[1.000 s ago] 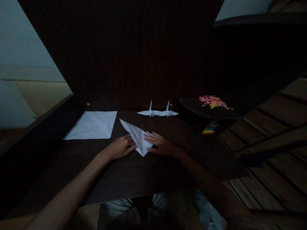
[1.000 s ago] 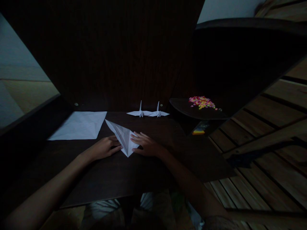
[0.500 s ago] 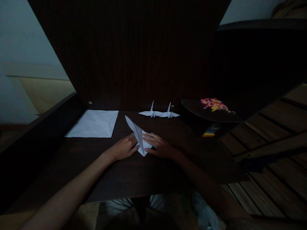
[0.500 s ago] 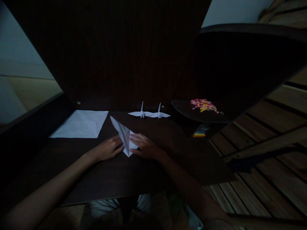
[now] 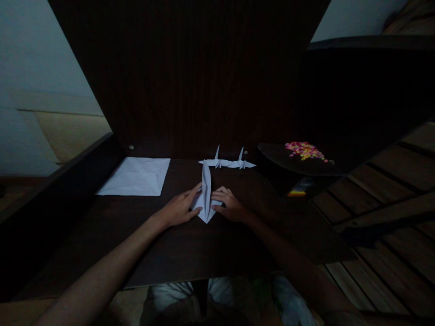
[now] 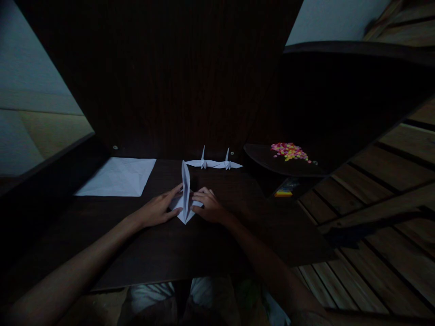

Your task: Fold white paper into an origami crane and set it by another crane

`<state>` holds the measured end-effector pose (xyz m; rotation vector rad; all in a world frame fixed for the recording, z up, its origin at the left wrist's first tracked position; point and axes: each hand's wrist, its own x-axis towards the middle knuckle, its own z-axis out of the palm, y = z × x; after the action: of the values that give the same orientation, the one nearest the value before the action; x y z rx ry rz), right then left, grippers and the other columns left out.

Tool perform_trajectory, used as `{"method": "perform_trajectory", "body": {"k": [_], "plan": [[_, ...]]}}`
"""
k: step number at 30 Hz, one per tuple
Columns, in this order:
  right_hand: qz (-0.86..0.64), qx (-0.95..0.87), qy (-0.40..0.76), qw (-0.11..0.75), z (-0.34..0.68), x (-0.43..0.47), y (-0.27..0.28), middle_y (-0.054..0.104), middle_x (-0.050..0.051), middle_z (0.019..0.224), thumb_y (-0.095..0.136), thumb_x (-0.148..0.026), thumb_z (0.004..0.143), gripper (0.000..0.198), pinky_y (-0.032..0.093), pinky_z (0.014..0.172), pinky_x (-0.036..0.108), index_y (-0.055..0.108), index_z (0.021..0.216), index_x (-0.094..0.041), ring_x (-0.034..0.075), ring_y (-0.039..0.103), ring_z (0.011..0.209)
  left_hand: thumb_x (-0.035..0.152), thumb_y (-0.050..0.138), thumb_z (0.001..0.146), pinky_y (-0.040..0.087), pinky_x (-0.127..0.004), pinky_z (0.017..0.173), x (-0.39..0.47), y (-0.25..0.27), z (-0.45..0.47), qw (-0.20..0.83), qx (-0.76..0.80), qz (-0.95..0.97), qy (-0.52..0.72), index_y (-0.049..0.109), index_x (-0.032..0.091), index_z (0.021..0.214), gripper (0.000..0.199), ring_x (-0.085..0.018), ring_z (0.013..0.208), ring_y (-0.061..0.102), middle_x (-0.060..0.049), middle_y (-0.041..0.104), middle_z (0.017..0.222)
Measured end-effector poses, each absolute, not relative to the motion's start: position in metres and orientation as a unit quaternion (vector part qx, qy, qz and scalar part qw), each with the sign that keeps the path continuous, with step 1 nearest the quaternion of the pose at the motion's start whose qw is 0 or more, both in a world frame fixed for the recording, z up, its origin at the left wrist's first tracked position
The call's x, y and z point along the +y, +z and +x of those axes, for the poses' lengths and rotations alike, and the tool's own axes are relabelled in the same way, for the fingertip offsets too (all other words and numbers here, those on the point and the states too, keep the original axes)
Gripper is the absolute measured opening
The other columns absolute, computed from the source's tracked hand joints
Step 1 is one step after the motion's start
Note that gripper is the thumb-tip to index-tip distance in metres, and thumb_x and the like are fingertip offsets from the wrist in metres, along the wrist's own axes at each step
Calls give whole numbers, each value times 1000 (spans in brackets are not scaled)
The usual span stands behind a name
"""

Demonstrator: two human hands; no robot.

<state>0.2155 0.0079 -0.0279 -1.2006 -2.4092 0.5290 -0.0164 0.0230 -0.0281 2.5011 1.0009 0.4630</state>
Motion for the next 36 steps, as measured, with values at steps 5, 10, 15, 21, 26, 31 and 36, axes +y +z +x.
{"method": "perform_trajectory", "body": {"k": [5,10,15,21,26,31,36], "plan": [[-443,-843,208,222,215,7,-22,70,4,105,45,-38,95,30,31,94,45,70,96,-22,22,52,101,39,54,86,35,-40,109,22,-27,-15,210,364,890,178,-2,14,150,89,-26,132,43,-15,49,140],[-459,-834,160,262,212,7,-27,71,3,88,53,-38,91,27,34,88,38,68,79,-19,19,57,89,38,56,83,38,-42,104,21,-25,-12,193,362,894,181,-3,18,151,92,-28,126,48,-14,51,137],[-453,-835,139,281,215,6,-28,66,3,75,54,-25,86,21,41,76,32,63,68,-18,18,56,77,37,58,82,35,-42,105,19,-20,-9,200,373,889,174,-4,17,151,95,-30,126,45,-11,57,130],[-503,-735,259,373,219,9,-27,59,-1,66,59,-23,75,9,42,58,24,63,79,-15,14,54,60,43,64,78,37,-43,102,17,-20,-5,200,381,883,186,0,19,151,101,-28,113,52,-9,61,116],[-484,-681,335,435,224,15,-38,64,2,77,58,-21,73,18,47,61,24,62,89,-15,14,59,67,50,62,79,40,-42,97,15,-24,1,198,375,881,209,4,19,151,97,-26,101,55,-7,60,105],[-488,-692,330,417,224,10,-36,59,-1,71,58,-23,75,16,44,52,21,60,89,-15,11,53,57,62,54,80,41,-43,93,12,-22,5,185,396,874,211,13,18,150,92,-28,100,56,-10,60,108],[-511,-736,225,383,219,3,-29,49,-2,70,59,-25,75,13,40,49,20,57,84,-16,9,46,56,72,56,70,40,-46,94,8,-17,10,177,446,852,211,19,17,148,102,-31,103,57,-11,64,110]]}}
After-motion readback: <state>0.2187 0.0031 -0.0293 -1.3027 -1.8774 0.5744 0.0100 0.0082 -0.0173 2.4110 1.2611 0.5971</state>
